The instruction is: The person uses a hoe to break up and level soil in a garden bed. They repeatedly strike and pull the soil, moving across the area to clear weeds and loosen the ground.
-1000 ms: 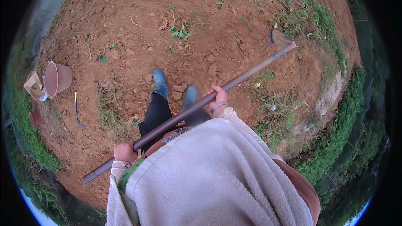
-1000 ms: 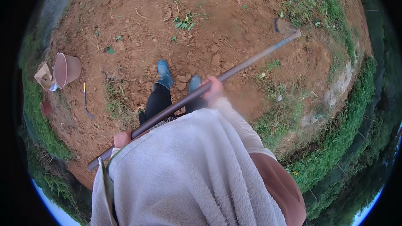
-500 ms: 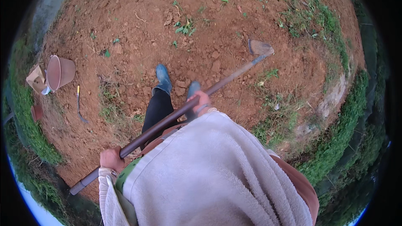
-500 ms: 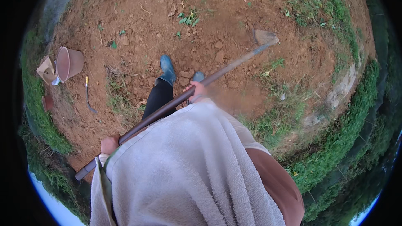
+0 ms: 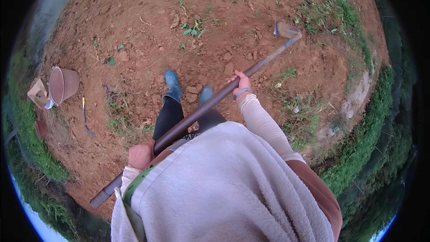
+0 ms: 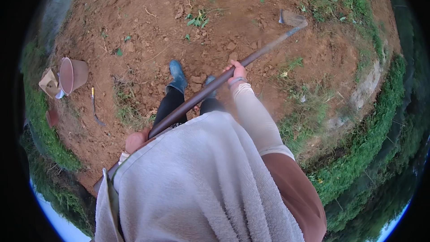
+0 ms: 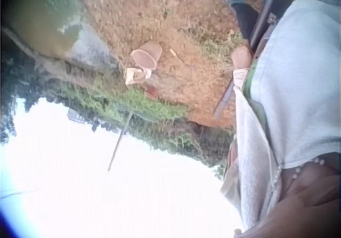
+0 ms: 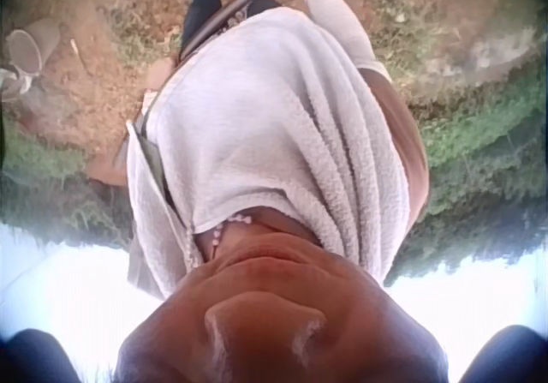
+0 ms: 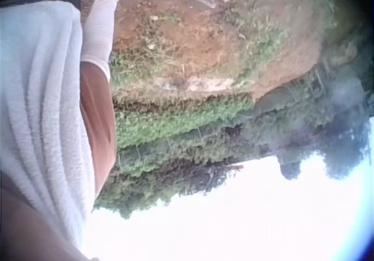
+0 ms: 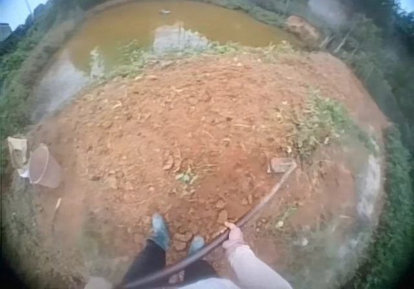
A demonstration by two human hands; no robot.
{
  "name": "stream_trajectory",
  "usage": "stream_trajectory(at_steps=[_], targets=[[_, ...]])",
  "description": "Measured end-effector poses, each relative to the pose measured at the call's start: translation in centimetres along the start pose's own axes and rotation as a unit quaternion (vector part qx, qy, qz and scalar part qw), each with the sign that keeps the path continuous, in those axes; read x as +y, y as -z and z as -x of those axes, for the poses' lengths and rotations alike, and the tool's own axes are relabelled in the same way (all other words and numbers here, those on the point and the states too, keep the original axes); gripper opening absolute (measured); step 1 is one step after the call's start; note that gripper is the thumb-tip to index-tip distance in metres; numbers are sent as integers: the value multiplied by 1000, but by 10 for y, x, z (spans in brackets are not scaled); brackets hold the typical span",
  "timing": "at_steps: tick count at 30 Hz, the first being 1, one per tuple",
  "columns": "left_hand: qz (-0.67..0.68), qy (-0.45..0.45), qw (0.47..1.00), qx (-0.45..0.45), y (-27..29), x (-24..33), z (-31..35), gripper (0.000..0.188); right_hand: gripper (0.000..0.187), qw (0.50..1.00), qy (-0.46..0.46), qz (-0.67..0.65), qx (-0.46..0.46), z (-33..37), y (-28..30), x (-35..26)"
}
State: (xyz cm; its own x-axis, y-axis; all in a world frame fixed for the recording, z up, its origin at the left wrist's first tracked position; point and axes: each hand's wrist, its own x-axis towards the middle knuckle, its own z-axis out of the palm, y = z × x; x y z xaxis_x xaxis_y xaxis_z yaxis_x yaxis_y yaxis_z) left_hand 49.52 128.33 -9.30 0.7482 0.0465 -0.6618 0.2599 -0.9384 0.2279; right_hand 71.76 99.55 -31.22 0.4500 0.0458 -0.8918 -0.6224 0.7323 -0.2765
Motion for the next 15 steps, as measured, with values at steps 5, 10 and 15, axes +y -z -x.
stream_trajectory(at_steps=[5, 10, 15], targets=[[-12, 60, 998, -23, -13, -54, 47, 38, 14, 995, -79, 43, 31, 17, 6, 89], [-16, 108, 994, -30, -46, -83, 66, 42, 12, 990, -106, 57, 68, 59, -8, 103], [19, 57, 998, 14, -52, -46, 18, 40, 12, 998, -43, 18, -41, 43, -4, 32]])
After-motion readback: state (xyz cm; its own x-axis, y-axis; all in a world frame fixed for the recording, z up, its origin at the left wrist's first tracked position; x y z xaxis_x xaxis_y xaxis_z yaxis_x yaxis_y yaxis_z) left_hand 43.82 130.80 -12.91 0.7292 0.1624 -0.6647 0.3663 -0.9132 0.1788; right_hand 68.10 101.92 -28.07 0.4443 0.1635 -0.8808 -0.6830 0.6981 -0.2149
